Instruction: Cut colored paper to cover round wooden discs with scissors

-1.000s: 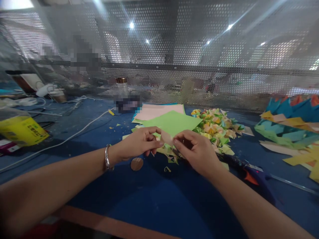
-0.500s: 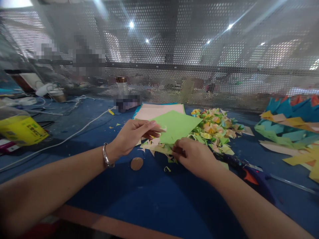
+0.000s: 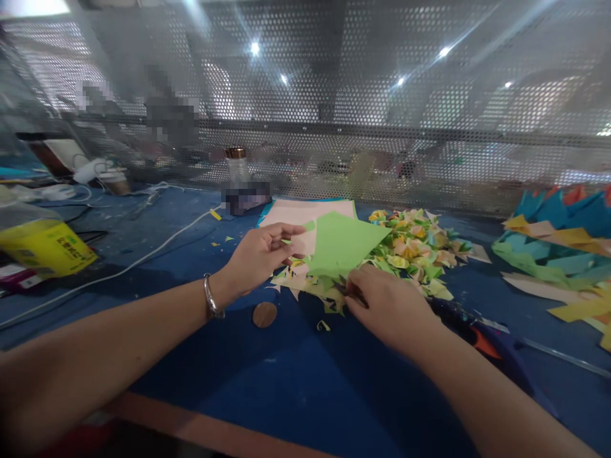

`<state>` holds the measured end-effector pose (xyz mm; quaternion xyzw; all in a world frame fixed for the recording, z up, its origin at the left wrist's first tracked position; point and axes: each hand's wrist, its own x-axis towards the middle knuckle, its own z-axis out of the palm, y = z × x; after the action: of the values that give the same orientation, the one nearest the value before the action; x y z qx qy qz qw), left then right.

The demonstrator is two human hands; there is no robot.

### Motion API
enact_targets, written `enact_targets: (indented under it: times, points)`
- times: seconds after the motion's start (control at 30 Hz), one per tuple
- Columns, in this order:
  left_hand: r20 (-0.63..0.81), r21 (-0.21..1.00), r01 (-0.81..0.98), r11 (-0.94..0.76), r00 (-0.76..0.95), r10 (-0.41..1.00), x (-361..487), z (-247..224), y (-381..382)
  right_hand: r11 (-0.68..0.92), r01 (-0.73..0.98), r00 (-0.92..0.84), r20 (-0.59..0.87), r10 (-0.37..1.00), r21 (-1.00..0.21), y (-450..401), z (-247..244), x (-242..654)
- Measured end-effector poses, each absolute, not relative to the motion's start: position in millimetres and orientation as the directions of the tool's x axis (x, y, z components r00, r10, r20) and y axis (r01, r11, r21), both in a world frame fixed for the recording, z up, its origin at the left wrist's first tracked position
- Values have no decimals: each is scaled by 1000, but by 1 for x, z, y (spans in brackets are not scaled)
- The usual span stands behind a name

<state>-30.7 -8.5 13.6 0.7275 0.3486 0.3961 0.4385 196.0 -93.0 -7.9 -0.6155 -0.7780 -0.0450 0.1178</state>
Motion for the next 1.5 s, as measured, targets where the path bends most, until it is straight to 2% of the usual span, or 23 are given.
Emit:
enact_targets:
  times: [0.13, 0.23, 0.43, 0.53, 0.63, 0.73, 0.83, 0.93, 1.0, 1.1, 1.2, 1.3, 1.5]
  points:
    - [361, 882, 150, -448, 397, 844, -33, 16, -5, 235, 972, -220, 256, 941, -27, -94, -11, 200]
    - [368, 870, 173, -461, 392, 843, -37, 16, 1, 231, 973, -212, 287, 934, -31, -94, -12, 200]
    - [205, 902, 238, -361, 500, 842, -35, 7, 12, 221, 969, -167, 357, 919, -115, -92, -10, 201]
    - [178, 880, 253, -403, 610, 772, -34, 4, 15, 217, 960, -142, 364, 921, -176, -91, -9, 202]
    - [286, 802, 263, -536, 619, 732, -42, 9, 21, 204, 952, -116, 348, 930, -228, -90, -7, 203]
    - [325, 640, 456, -619, 569, 755, -58, 18, 30, 181, 949, -92, 323, 942, -257, -91, -3, 203]
    - [118, 459, 626, -630, 660, 742, -72, 25, 34, 180, 944, -89, 312, 946, -275, -91, -1, 202]
    - [41, 310, 636, -707, 734, 678, -78, 28, 30, 202, 938, -105, 327, 939, -280, -91, -1, 202]
    - [29, 288, 614, -735, 762, 647, -78, 29, 26, 209, 939, -107, 344, 933, -274, -91, -2, 201]
    - [7, 316, 592, -742, 780, 625, -79, 31, 24, 218, 940, -115, 359, 926, -262, -91, -3, 201]
    - [-6, 293, 590, -752, 788, 616, -81, 34, 26, 205, 939, -107, 330, 938, -277, -91, -2, 201]
    - [-27, 248, 627, -738, 766, 642, -85, 36, 30, 181, 939, -90, 300, 950, -293, -90, -1, 201]
    - [-28, 234, 708, -666, 690, 723, -95, 43, 37, 197, 938, -105, 308, 945, -286, -91, 0, 199]
